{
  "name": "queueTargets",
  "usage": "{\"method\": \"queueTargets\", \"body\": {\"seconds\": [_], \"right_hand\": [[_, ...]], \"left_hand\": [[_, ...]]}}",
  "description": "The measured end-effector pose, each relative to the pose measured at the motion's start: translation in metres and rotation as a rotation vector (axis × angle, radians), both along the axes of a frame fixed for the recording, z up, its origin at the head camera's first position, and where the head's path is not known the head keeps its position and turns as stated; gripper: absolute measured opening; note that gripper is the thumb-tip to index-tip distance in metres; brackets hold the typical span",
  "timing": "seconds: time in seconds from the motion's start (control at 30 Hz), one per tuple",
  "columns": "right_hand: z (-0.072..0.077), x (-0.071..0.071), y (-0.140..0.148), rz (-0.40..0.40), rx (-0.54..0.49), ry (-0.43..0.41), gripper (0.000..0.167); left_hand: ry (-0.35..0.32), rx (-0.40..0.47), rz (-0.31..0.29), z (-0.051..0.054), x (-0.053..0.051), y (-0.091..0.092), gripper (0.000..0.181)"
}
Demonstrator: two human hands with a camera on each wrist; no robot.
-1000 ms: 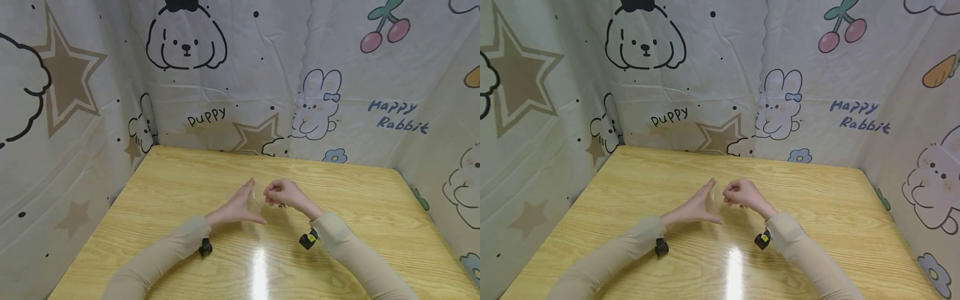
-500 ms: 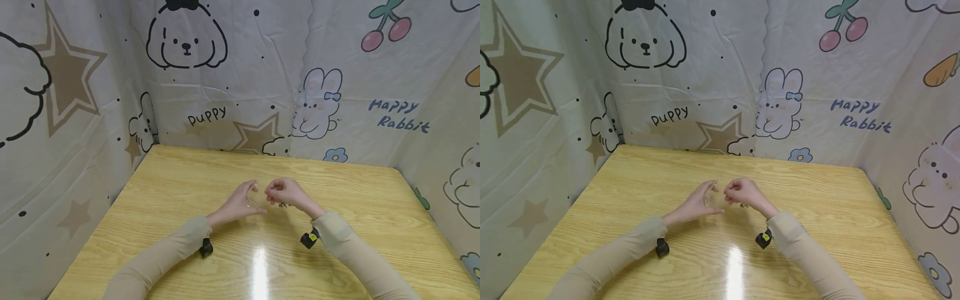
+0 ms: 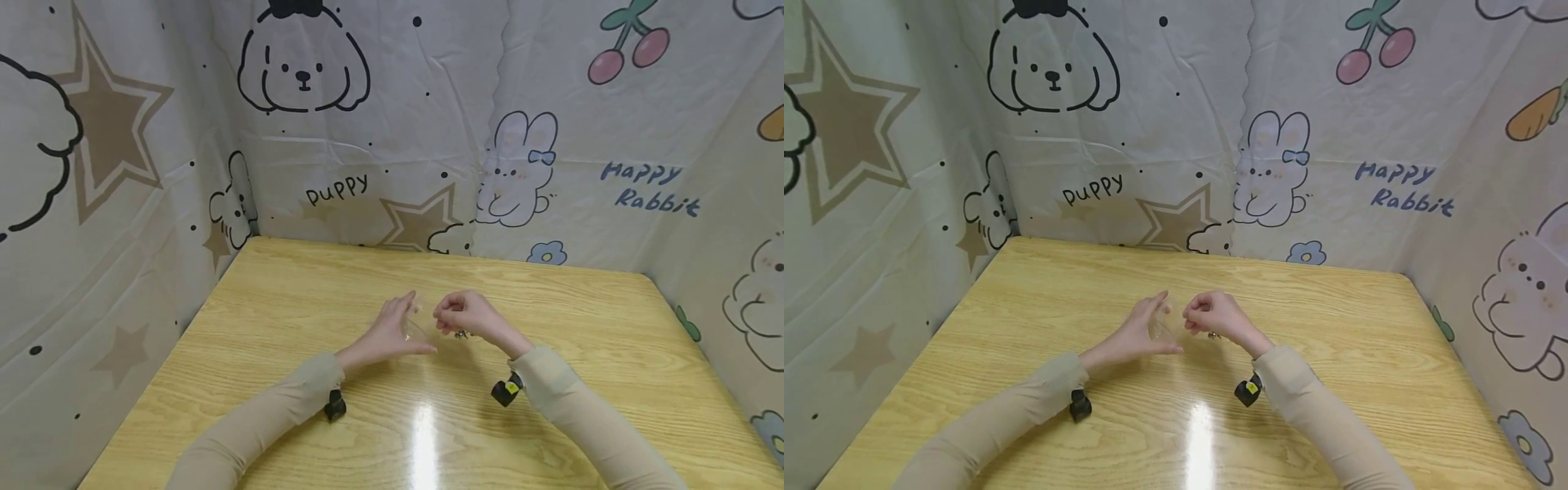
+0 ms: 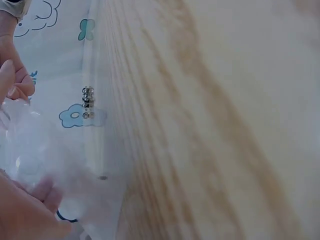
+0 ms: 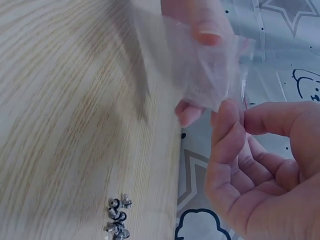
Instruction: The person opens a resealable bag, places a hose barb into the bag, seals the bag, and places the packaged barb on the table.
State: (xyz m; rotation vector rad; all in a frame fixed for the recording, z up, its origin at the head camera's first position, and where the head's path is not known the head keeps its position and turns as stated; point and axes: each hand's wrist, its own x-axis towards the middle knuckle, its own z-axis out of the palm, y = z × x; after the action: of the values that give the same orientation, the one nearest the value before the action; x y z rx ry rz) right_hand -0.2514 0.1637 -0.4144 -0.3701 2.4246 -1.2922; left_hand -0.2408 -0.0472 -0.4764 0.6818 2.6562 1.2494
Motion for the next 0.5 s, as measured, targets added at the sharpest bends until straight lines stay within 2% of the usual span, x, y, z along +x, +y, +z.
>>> {"method": "queueTargets", "body": {"seconds": [0.17, 0.4, 0.5], "right_hand": [[0.0014, 0.0001, -0.0029, 0.003, 0.003, 0.001, 0.023], [0.0014, 0.0006, -0.0015, -0.008, 0.001, -0.002, 0.024], [0.0000, -0.0001, 0.0000, -0.020, 0.002, -0.003, 0.025]], "left_hand": [[-0.003, -0.068, -0.006, -0.0012, 0.0009, -0.0001, 0.129], [0.006, 0.067, -0.018, -0.0035, -0.0027, -0.0029, 0.090], [-0.004, 0.115, -0.015, -0.0024, -0.0026, -0.0052, 0.080]]}}
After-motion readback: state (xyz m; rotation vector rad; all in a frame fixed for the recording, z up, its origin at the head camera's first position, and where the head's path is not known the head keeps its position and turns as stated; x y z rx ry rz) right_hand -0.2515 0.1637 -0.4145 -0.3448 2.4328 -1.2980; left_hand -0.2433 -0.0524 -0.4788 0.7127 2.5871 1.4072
